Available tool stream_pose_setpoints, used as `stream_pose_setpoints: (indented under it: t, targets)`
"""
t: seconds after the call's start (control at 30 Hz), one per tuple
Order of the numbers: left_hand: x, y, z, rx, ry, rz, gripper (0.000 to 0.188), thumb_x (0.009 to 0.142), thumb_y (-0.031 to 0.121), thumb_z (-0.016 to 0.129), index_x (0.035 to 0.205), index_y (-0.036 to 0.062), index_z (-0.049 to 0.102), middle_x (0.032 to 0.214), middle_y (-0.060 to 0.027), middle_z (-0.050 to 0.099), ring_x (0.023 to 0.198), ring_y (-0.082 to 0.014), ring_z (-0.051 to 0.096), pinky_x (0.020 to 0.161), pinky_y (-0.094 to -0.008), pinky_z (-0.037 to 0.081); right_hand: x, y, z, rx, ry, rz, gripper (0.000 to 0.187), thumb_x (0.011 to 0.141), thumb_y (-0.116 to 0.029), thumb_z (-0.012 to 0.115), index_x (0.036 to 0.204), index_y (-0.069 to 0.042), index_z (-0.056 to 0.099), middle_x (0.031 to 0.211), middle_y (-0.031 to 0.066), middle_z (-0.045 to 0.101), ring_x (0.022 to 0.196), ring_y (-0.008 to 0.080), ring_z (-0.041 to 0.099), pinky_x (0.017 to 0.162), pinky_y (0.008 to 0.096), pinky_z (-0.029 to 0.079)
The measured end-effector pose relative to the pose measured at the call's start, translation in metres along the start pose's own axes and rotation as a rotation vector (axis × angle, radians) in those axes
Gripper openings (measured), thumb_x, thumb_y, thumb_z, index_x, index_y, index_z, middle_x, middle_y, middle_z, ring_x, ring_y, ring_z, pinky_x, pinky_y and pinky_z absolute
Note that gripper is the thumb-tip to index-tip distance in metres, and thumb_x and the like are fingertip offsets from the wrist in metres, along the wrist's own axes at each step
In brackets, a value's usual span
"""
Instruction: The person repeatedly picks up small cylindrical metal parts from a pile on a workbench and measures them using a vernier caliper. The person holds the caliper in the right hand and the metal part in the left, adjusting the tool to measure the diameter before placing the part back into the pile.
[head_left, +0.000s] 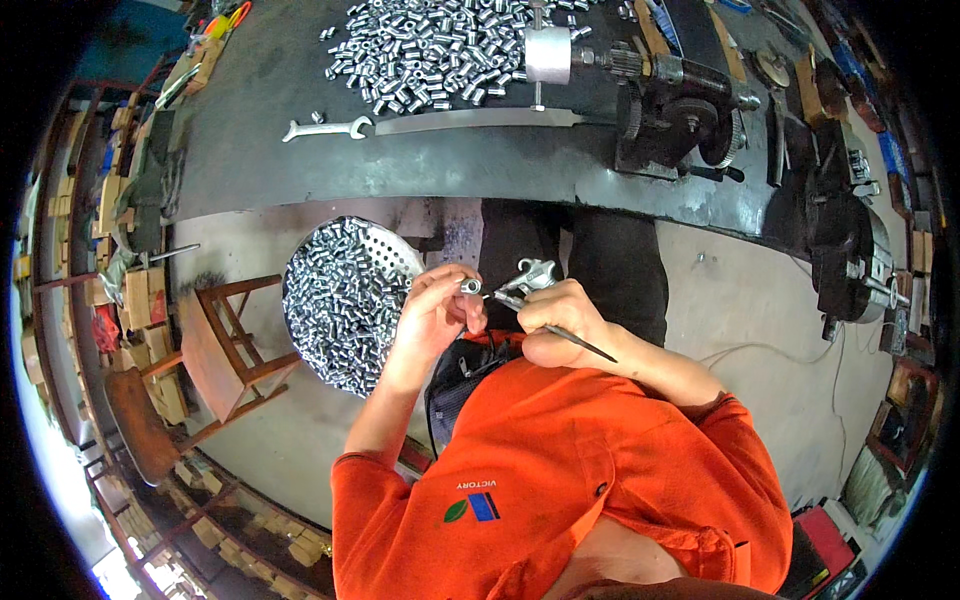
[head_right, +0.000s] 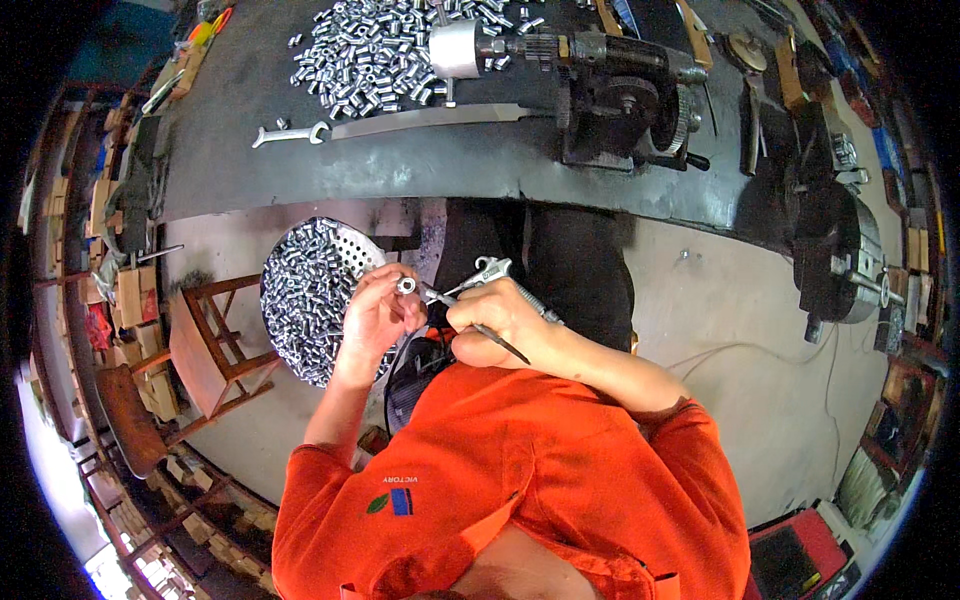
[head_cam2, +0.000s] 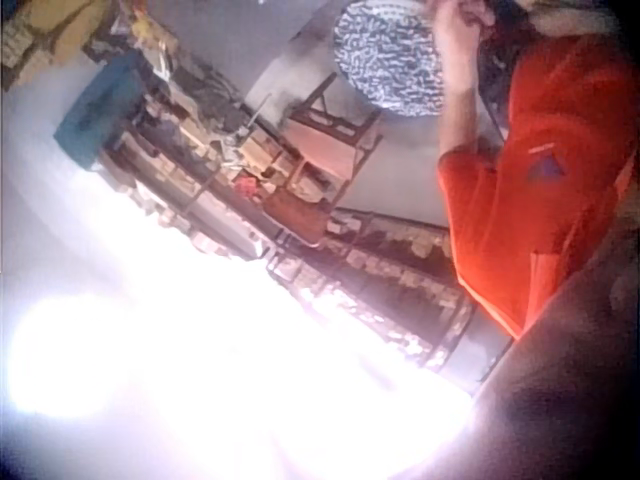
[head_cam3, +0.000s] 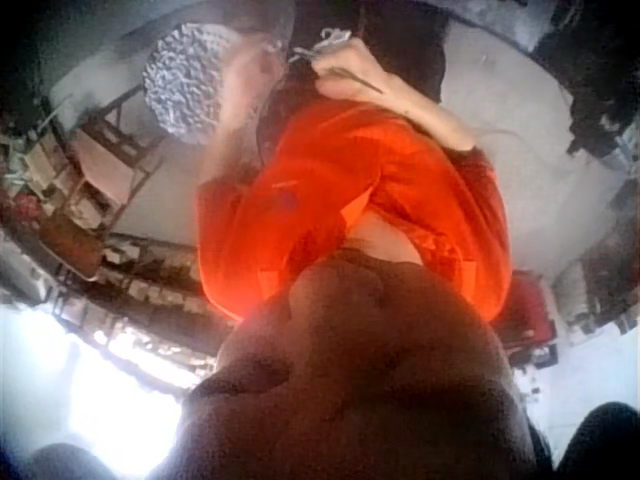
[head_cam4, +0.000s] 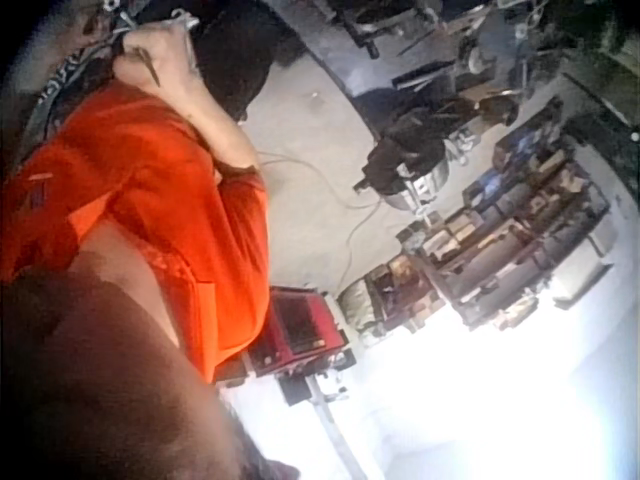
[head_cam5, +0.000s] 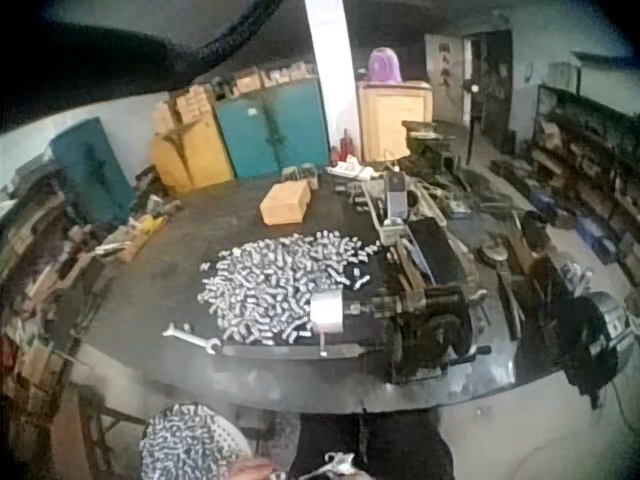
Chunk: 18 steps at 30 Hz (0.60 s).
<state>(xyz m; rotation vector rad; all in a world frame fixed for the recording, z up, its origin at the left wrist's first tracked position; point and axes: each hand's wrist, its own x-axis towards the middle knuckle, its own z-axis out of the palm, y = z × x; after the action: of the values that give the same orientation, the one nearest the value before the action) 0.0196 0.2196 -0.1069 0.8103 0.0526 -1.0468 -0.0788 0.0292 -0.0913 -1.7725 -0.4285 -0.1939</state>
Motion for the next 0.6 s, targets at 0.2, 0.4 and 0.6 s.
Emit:
stream_pose_setpoints:
  t: [0.2,0.4,0.6]
  targets:
    - [0.000,0.003,0.010,0.268,-0.037,0.029,0.025,0.091,0.018,0.051,0.094,-0.0066,0.056,0.068,-0.0115,0.061,0.053,-0.0190,0.059,0.053,-0.0277,0.050,0.000,0.000,-0.002,-0.056,-0.036,0.059,0.020,0.058,-0.007,0.062,0.053,-0.004,0.042,0.051,0.0111,0.043,0.046,0.0275,0.050,0.043,0.0360,0.036]
    - [0.001,0.012,0.017,0.592,-0.094,0.082,0.014,0.087,0.003,0.056,0.097,-0.0052,0.056,0.078,-0.0105,0.063,0.070,-0.0169,0.063,0.065,-0.0276,0.052,-0.001,0.004,0.001,-0.095,-0.046,0.068,0.014,0.057,-0.006,0.061,0.054,-0.004,0.047,0.051,0.0131,0.048,0.049,0.0298,0.054,0.045,0.0389,0.039]
    - [0.004,0.021,0.029,0.769,-0.167,0.073,0.017,0.084,-0.003,0.055,0.101,-0.0057,0.055,0.089,-0.0099,0.063,0.082,-0.0181,0.063,0.075,-0.0295,0.052,-0.002,0.010,0.001,-0.069,-0.033,0.026,0.018,0.058,-0.005,0.060,0.052,-0.003,0.042,0.050,0.0137,0.046,0.048,0.0303,0.052,0.045,0.0383,0.038]
